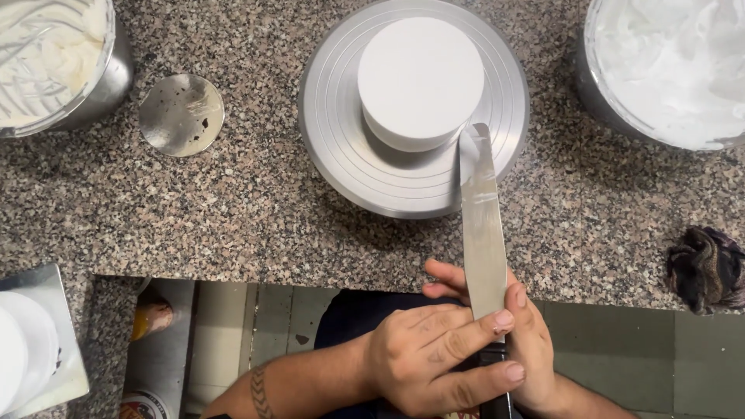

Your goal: The person smooths white frosting on a cake set on a rotating turntable, holding a flat metal scraper against the cake's side while spinning the turntable with the other hand. They periodically wipe the scraper clean on a cloth and resume smoothing the frosted sides.

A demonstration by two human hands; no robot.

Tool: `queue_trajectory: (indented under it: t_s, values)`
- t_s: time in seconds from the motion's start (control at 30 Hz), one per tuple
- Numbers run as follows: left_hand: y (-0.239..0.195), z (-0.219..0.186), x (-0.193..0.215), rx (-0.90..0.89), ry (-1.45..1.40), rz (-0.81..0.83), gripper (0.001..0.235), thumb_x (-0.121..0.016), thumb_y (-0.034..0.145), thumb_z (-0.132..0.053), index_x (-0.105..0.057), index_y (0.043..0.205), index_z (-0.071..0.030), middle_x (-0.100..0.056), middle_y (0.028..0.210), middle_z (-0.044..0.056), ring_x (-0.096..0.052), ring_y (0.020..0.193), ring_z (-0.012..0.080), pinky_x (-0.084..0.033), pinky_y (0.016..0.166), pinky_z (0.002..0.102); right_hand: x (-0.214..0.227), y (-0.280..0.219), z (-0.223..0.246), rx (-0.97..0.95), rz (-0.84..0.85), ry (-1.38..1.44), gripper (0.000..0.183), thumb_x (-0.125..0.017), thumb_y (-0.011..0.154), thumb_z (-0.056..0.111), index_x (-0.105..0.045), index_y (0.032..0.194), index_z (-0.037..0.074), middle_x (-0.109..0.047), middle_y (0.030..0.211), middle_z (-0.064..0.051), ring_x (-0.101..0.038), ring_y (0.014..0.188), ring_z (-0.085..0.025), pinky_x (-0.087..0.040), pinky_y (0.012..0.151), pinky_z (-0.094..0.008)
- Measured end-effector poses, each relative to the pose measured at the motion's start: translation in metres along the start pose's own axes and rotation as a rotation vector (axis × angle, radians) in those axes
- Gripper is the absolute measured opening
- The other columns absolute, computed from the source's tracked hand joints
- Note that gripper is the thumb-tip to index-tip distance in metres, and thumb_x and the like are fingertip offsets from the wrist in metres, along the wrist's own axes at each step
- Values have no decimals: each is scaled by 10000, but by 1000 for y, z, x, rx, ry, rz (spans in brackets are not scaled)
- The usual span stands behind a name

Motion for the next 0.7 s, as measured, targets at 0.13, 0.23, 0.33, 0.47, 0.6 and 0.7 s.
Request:
queue_trajectory:
  t_s: [0.13,0.23,0.33,0.47,0.6,0.7]
  values:
    - [-3,0,0,-19,27,-5,283,-545,1138,-201,-614,1383,-77,-630,1362,325,-788,1104,363,-689,914,432,-2,1,0,3,20,15,744,-206,1039,538,-331,1505,-28,-559,1457,-300,-631,1253,-381,-546,1030,-494]
    - [-6,0,0,-17,15,-2,315,-506,1160,-253,-609,1396,-70,-624,1372,332,-787,1105,371,-687,917,439,-2,1,-1,3,22,18,735,-208,1042,532,-330,1504,-27,-561,1453,-301,-637,1252,-381,-548,1032,-493]
    - [-8,1,-1,-14,-11,0,370,-461,1171,-310,-603,1408,-63,-617,1383,340,-787,1109,379,-688,922,448,-3,2,-2,6,21,36,724,-216,1048,519,-330,1505,-32,-563,1448,-306,-636,1246,-383,-548,1031,-494]
    - [-10,2,0,-24,-2,0,381,-457,1173,-321,-607,1412,-65,-615,1397,340,-790,1094,363,-689,909,438,-4,2,-2,-6,13,51,715,-219,1049,506,-327,1506,-33,-568,1440,-310,-636,1241,-382,-550,1028,-492]
    - [-11,3,1,-30,-5,-4,385,-457,1175,-325,-607,1414,-63,-611,1407,340,-794,1090,358,-692,908,436,-4,2,-4,-6,13,66,710,-224,1050,501,-327,1505,-34,-567,1436,-311,-634,1242,-381,-548,1030,-494]
    - [-10,4,2,-35,-4,11,380,-475,1170,-320,-615,1409,-60,-607,1411,342,-789,1061,344,-685,882,422,-5,2,-4,2,22,76,704,-226,1058,496,-334,1497,-43,-569,1434,-315,-638,1238,-384,-550,1030,-497]
Point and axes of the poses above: each hand's wrist, its own y-axis towards the middle knuckle, its own x-axis out of the back of the hand, z = x × y, the point moved 4 cm from there along y, towards the middle knuckle
